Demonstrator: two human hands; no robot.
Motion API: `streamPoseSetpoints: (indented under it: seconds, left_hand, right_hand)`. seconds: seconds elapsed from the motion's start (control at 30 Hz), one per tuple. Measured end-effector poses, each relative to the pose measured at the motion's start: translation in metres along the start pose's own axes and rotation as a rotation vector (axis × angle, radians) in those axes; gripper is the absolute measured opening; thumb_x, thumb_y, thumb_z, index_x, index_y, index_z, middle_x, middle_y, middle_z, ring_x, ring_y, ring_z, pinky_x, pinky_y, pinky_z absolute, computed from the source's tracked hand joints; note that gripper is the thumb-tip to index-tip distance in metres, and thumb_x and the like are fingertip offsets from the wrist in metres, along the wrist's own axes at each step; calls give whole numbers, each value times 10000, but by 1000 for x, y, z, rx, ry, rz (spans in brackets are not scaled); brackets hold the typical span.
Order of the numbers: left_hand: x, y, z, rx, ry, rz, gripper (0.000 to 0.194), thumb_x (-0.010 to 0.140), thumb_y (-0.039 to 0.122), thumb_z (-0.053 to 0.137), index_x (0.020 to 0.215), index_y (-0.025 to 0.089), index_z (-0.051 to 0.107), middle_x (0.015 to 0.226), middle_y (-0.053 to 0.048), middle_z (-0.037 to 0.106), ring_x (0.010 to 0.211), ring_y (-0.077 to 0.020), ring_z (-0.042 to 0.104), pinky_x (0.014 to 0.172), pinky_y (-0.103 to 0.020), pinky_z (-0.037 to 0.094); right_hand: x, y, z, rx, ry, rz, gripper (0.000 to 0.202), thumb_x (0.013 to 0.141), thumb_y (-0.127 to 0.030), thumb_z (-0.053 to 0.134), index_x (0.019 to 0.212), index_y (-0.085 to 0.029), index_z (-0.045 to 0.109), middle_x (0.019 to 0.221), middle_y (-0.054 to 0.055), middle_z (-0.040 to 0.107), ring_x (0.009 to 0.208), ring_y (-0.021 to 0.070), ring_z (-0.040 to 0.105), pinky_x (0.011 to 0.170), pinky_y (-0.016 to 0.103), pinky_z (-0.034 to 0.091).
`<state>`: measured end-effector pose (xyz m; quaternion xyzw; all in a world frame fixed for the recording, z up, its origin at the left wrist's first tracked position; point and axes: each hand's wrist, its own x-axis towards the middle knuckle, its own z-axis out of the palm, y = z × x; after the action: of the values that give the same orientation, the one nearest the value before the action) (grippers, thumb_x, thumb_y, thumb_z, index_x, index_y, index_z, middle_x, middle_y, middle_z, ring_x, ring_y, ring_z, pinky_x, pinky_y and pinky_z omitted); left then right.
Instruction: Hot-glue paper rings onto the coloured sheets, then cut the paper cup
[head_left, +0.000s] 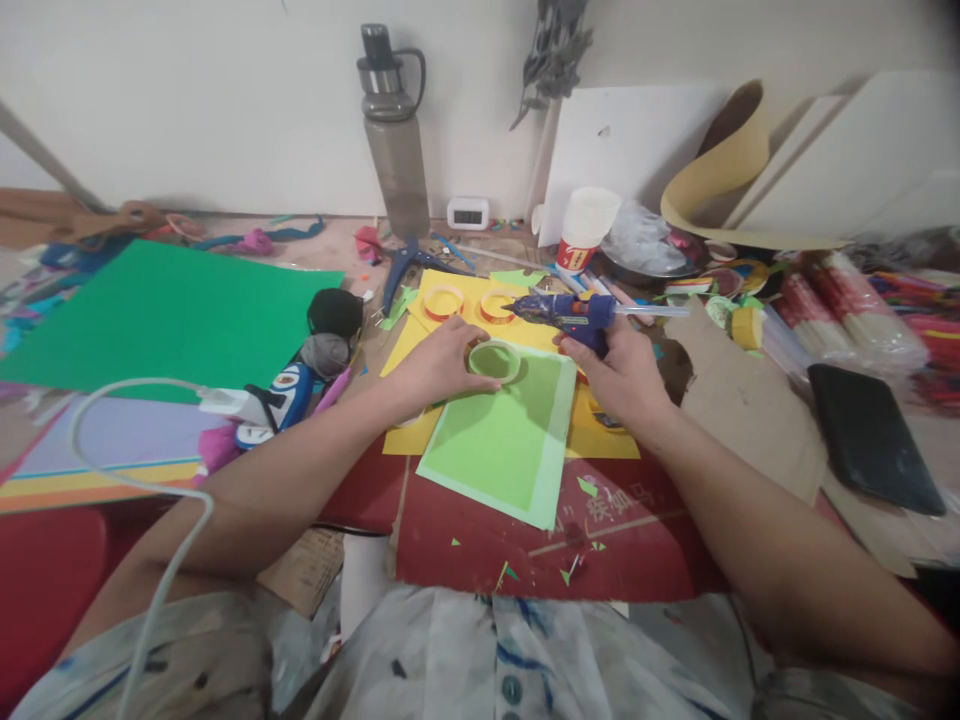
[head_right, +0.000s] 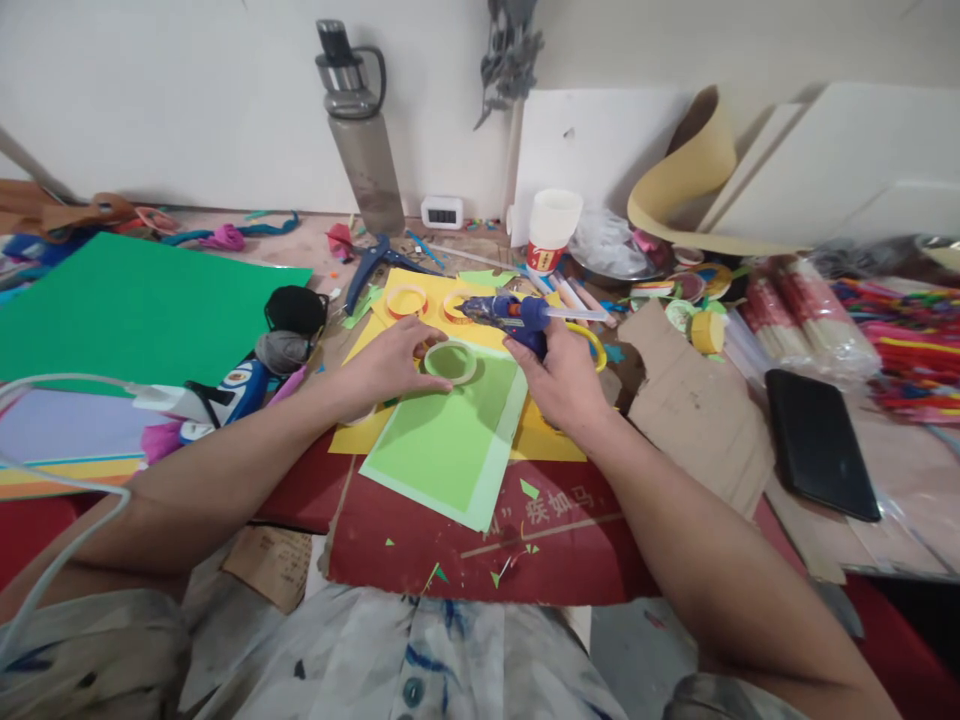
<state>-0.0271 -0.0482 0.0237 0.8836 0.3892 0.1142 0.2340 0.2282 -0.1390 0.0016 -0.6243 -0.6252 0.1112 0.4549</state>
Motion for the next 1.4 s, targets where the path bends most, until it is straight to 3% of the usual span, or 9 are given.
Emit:
streamPoseSetpoints:
  seconds: [0.3, 0.53, 0.73, 0.9, 1.17, 1.4]
  left_hand:
    - [-2, -3, -4, 18, 109, 9, 577, 734, 506, 936, 1166, 202, 704, 1158, -84, 692, 1059, -265, 659, 928, -371, 507]
    - [-1, -6, 0, 7, 60, 19, 553, 734, 498, 940, 1138, 208, 701, 1113, -79, 707, 1064, -276, 661, 925, -390, 512]
    - [0, -9, 4, 4, 49, 48, 514, 749, 495, 935, 1108, 214, 697, 1130, -96, 686, 1090, -284, 655, 948, -409, 522]
    - [0, -5, 3, 11, 41, 15, 579, 722, 472, 954, 1166, 205, 696, 1148, -86, 679, 1127, -299, 650, 982, -421, 518]
    - [1, -5, 3, -41, 64, -4, 595, 673, 371, 1001, 1173, 192, 733, 1132, -90, 663, 1123, -299, 643, 991, -431, 522]
    - [2, -14, 5, -69, 94, 40, 618, 655, 387, 1007, 1191, 210, 755, 1127, -83, 665, 1097, -286, 647, 964, -414, 521]
  right_hand:
    - [-1, -14, -8, 0, 87, -15, 466, 926, -591, 684, 1252, -260, 722, 1194, 127, 786, 1192, 394, 708, 1070, 603, 551]
    - [-3, -16, -3, 99, 24, 20, 619, 926, -658, 675, 1397, -257, 651, 1145, 119, 790, 1180, 385, 732, 1049, 588, 579]
    - [-4, -11, -1, 57, 10, 7, 533, 935, -575, 682, 1343, -233, 670, 1066, 122, 796, 1162, 393, 731, 1041, 599, 574]
    - [-5, -6, 0, -78, 0, -23, 483, 933, -547, 667, 1281, -212, 677, 1098, 141, 792, 1016, 373, 736, 914, 554, 591]
    - [-4, -13, -5, -264, -95, -71, 433, 946, -493, 621, 1244, -184, 674, 1089, 180, 786, 998, 400, 719, 850, 518, 565]
    - [-5, -21, -3, -310, -194, -100, 357, 963, -421, 581, 1184, -158, 679, 1078, 205, 777, 1012, 399, 723, 848, 498, 559]
